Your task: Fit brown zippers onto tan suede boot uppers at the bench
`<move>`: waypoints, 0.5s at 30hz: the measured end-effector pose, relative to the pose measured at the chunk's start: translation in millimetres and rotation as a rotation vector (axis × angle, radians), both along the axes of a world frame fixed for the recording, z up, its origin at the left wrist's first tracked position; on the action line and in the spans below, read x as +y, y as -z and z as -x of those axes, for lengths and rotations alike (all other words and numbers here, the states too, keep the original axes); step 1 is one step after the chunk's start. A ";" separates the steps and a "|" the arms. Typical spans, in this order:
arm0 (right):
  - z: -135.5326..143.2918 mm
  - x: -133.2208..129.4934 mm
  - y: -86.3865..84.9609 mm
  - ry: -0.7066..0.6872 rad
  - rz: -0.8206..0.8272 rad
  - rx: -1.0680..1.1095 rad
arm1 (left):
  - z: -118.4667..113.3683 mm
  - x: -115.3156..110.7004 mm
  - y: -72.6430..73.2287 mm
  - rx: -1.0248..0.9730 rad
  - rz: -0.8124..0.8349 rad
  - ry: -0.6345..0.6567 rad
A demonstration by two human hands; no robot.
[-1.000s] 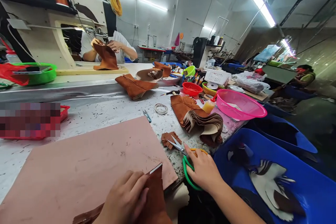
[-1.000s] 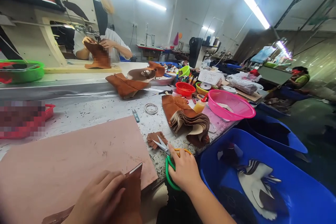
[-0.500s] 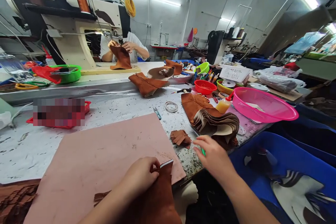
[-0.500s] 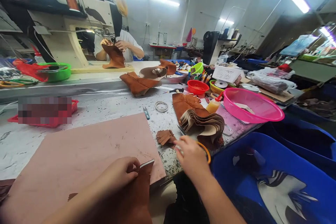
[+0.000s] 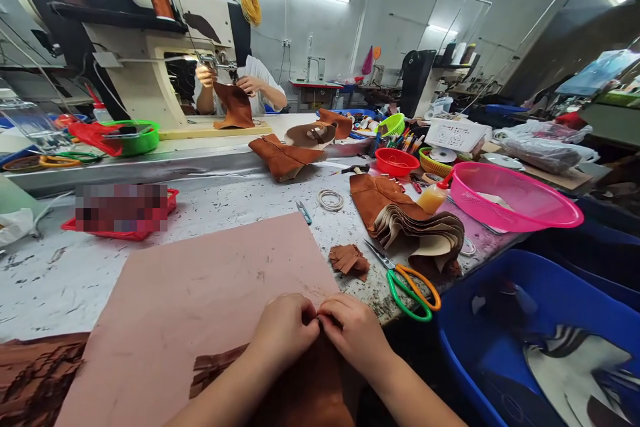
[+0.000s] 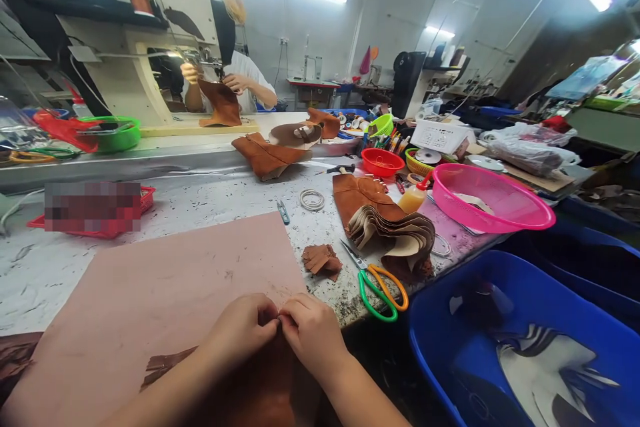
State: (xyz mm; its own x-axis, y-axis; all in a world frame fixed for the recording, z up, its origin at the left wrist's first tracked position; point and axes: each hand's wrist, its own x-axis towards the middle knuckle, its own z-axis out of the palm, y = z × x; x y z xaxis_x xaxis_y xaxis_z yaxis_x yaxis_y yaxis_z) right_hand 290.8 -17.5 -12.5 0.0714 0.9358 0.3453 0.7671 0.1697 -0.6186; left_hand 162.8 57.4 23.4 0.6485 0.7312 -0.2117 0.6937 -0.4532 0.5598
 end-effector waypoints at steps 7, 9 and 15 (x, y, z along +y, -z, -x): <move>0.6 -3.9 -7.7 -0.096 -0.035 -0.085 | 4.0 -11.3 -2.2 -0.065 -0.003 -0.077; 0.9 -3.1 -12.2 -0.128 -0.085 -0.157 | 6.0 -13.4 -4.9 -0.088 -0.001 -0.103; 8.6 -0.4 -24.3 -0.171 -0.256 -0.362 | 11.4 -17.4 -10.6 -0.165 0.053 -0.163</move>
